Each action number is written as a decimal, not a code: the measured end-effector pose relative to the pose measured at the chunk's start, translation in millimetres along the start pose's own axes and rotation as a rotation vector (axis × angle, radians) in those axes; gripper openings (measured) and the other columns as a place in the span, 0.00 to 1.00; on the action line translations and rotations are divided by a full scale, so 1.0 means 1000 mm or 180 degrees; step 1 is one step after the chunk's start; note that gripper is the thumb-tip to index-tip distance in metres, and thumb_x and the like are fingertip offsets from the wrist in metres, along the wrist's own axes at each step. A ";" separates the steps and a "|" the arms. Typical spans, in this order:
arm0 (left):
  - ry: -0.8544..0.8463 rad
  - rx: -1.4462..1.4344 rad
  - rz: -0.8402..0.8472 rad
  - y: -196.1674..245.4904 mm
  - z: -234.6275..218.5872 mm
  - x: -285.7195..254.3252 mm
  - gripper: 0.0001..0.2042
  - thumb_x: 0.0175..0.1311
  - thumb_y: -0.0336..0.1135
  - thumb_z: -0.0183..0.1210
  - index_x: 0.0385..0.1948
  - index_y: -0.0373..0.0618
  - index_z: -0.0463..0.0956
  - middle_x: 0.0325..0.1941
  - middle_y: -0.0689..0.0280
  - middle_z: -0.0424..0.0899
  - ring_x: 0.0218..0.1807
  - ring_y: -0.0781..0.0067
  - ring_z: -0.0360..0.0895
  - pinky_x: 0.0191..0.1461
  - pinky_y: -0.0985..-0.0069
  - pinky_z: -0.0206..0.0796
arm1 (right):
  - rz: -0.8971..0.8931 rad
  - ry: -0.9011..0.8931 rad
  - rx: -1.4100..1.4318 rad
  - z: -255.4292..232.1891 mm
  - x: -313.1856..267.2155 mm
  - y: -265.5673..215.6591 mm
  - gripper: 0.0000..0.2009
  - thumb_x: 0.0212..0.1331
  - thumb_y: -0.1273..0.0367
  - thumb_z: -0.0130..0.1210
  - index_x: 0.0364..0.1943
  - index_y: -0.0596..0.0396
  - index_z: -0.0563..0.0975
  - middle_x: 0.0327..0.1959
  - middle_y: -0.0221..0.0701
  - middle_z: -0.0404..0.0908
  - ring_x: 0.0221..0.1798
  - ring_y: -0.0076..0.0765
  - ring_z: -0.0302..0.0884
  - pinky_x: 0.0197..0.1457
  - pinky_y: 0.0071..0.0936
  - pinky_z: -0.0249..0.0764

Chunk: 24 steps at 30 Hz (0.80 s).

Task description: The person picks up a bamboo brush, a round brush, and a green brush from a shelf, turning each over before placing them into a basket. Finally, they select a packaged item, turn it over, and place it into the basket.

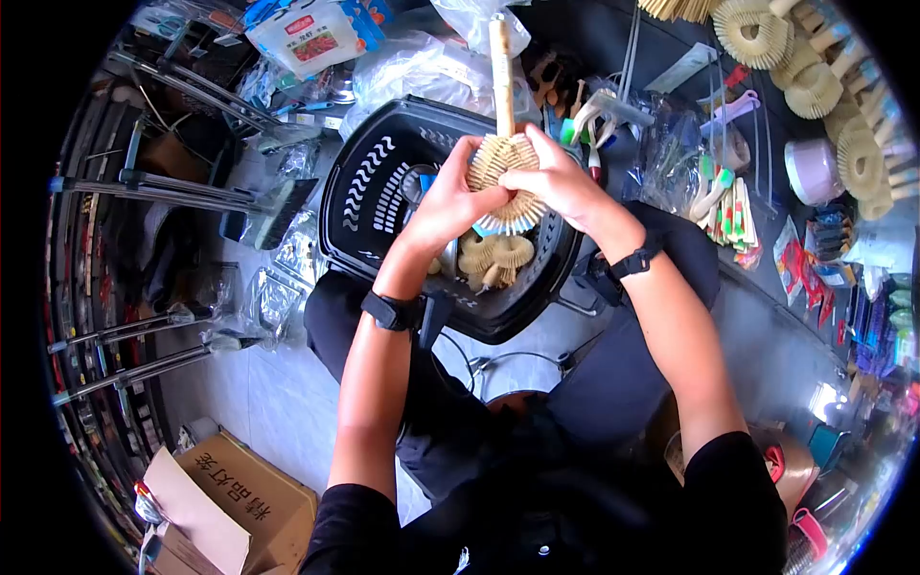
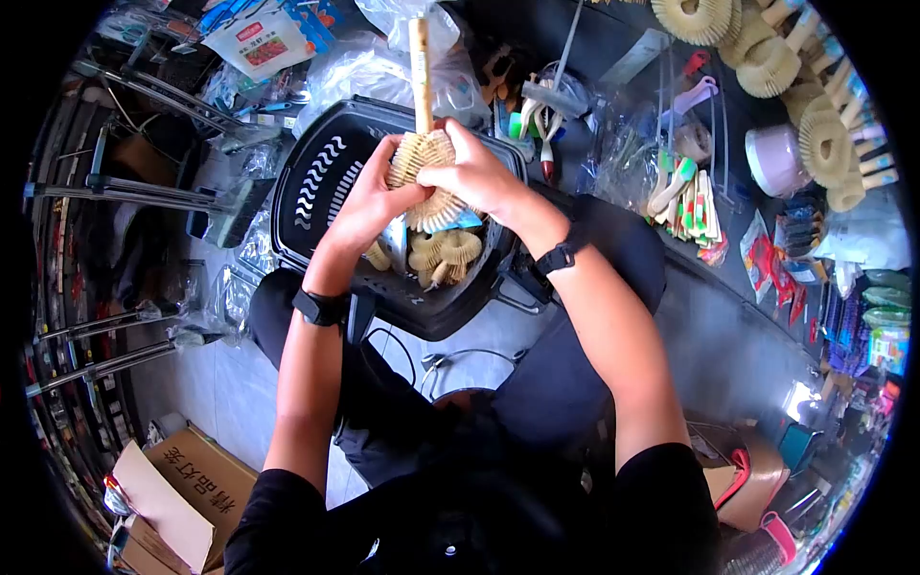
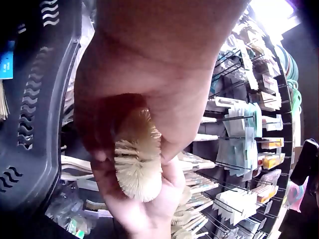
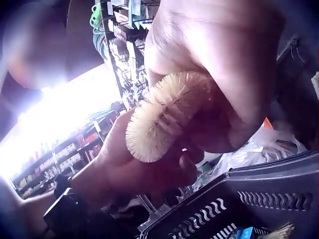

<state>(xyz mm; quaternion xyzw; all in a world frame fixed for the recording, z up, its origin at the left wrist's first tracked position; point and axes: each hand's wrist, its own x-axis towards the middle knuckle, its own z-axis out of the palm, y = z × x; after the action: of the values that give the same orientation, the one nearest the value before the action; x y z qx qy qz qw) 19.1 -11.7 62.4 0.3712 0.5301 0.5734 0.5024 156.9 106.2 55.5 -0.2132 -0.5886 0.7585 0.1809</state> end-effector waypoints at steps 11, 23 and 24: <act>0.0156 -0.0389 -0.0078 -0.011 -0.004 -0.001 0.25 0.61 0.23 0.62 0.60 0.38 0.65 0.48 0.61 0.83 0.49 0.73 0.82 0.57 0.75 0.74 | 0.0007 -0.0104 0.0226 -0.009 -0.004 -0.002 0.20 0.57 0.73 0.60 0.55 0.63 0.74 0.46 0.31 0.82 0.47 0.24 0.80 0.53 0.23 0.76; 0.0137 -0.0671 -0.0132 -0.002 -0.015 0.000 0.23 0.62 0.26 0.62 0.58 0.41 0.66 0.50 0.60 0.82 0.52 0.70 0.82 0.56 0.72 0.76 | 0.0148 -0.0131 0.0598 -0.015 -0.003 -0.017 0.21 0.63 0.75 0.54 0.61 0.60 0.71 0.47 0.29 0.80 0.45 0.21 0.79 0.49 0.22 0.77; 0.0056 -0.0583 -0.0198 -0.001 -0.016 0.001 0.22 0.62 0.26 0.63 0.58 0.41 0.67 0.50 0.60 0.83 0.52 0.71 0.82 0.56 0.73 0.76 | 0.0147 -0.0133 0.0539 -0.016 -0.003 -0.016 0.20 0.63 0.74 0.55 0.59 0.60 0.72 0.46 0.28 0.79 0.44 0.20 0.78 0.48 0.21 0.76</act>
<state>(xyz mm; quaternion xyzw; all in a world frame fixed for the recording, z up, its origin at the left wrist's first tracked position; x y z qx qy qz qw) 4.2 -14.9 58.7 0.3021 0.4910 0.6069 0.5471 168.7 121.3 68.1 -0.1948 -0.5210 0.8138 0.1684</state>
